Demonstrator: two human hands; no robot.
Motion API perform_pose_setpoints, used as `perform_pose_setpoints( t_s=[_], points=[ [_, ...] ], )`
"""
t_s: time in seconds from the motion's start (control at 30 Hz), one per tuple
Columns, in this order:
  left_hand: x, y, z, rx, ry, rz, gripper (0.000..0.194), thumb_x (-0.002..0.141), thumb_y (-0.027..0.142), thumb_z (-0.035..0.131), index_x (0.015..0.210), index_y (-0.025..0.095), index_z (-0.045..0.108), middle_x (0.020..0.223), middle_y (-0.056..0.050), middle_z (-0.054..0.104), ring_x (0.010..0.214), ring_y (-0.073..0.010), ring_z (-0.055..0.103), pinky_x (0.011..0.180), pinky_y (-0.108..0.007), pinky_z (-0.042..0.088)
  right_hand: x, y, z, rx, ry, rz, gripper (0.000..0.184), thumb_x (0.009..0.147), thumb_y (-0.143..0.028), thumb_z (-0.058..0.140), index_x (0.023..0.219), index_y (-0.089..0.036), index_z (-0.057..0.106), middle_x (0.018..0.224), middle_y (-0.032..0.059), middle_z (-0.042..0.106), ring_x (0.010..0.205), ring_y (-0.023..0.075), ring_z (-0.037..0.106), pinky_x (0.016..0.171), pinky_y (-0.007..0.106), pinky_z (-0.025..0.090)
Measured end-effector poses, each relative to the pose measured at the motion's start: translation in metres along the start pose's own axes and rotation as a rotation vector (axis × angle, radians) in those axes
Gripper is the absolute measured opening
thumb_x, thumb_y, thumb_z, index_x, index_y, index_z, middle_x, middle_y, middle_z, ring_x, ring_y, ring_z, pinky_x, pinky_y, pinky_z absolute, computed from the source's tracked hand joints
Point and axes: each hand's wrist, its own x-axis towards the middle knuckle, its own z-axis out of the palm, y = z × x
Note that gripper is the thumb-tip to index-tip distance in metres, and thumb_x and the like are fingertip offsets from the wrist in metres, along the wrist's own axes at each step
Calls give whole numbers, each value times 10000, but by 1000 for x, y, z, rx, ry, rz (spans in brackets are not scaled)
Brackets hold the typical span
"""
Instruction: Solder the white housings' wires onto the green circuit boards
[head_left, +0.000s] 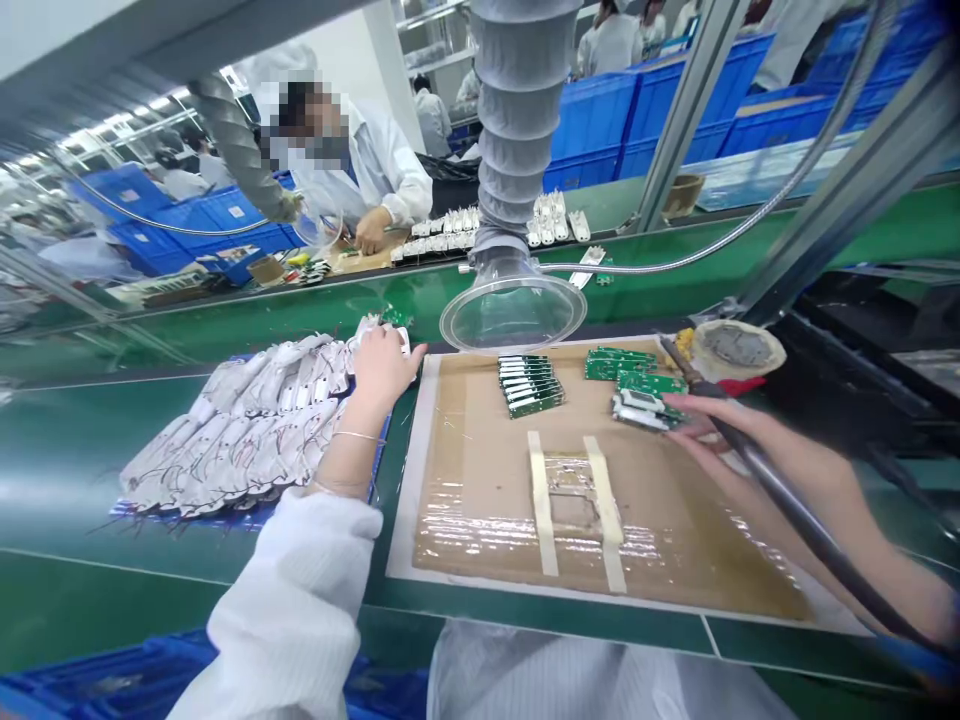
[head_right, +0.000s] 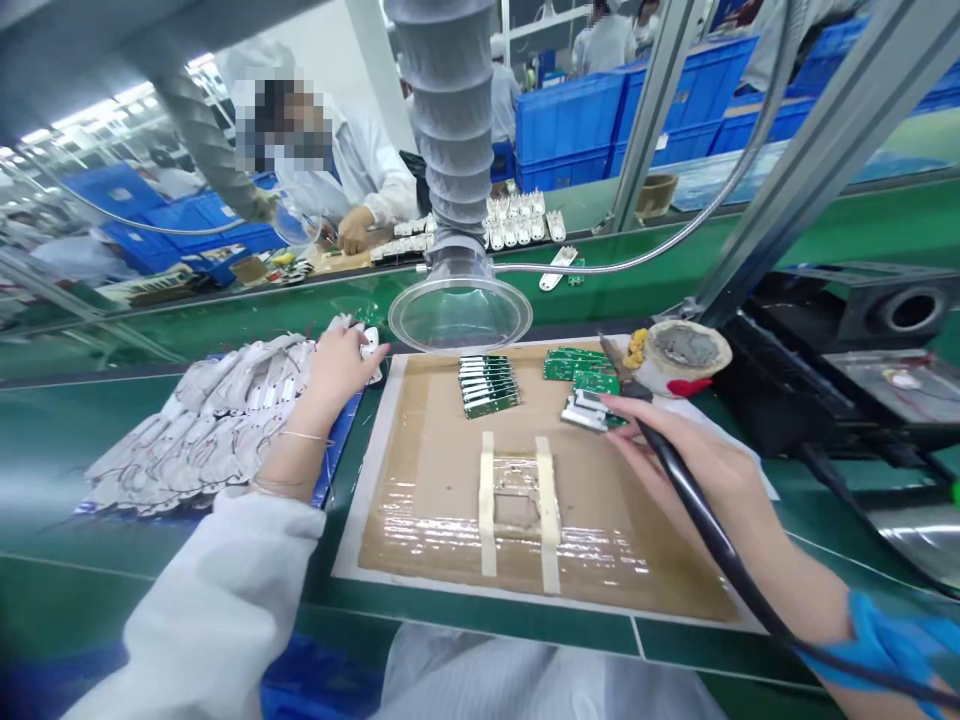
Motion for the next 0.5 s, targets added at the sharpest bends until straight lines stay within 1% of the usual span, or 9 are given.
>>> perform_pose_setpoints(
  t_s=[0.07,0.13,0.17,0.2,0.27,0.33,0.4,0.43,0.5],
  points=[
    [1,2,19,53,-73,-46,278,843,367,716,938,117,645,1064,-208,643,1156,-400,564,966,-538,458,-15,-15,-1,52,-47,-9,473,870,-490,682,1304,-313,623,1001,11,742,770,162,721,670,269,606],
    [1,2,22,94,-113,-67,182,830,279,704,923,132,654,980,-185,665,1081,-373,608,912,-508,481,-28,-31,3,132,-190,-35,464,870,-428,697,1309,-307,605,994,6,744,768,155,729,637,239,620],
    [-1,1,16,113,-117,-65,131,831,238,682,917,142,659,945,-168,670,1041,-351,622,888,-487,492,-32,-38,5,174,-285,-37,440,903,-377,662,1331,-306,587,1020,12,747,809,163,740,650,239,633],
    [-4,0,7,133,-110,-55,93,838,206,653,911,150,662,913,-154,670,1006,-332,628,867,-471,501,-34,-44,7,213,-331,-71,412,928,-338,623,1336,-308,581,1046,14,749,849,169,748,673,246,646],
    [-16,-5,-19,172,-71,-1,89,865,178,590,914,155,662,890,-138,667,988,-318,617,848,-469,512,-34,-54,9,260,-390,-123,420,962,-284,553,1380,-325,547,1200,24,721,1031,199,736,842,318,663],
    [-36,-10,-47,197,-38,119,125,898,166,536,926,148,657,911,-130,669,1045,-320,586,872,-492,515,-29,-59,8,270,-411,-145,453,981,-273,509,1426,-355,505,1335,18,662,1174,217,686,974,388,632],
    [-63,-14,-67,190,-41,271,121,907,161,544,894,137,661,943,-126,680,1111,-326,565,924,-511,509,-25,-59,8,269,-439,-140,470,994,-280,487,1452,-380,474,1374,-1,639,1215,211,665,1007,396,617],
    [-78,-13,-71,168,-65,353,117,919,173,557,896,148,669,964,-105,694,1147,-307,562,962,-487,510,-24,-57,10,261,-464,-141,469,997,-283,484,1454,-387,470,1380,-11,635,1225,206,658,1017,390,612],
    [-111,-8,-68,106,-116,545,133,949,177,558,916,188,687,1005,-45,723,1233,-250,552,1037,-417,498,-26,-52,17,232,-486,-156,466,990,-303,513,1447,-385,475,1372,-23,639,1223,202,658,1028,383,603]
  ],
)
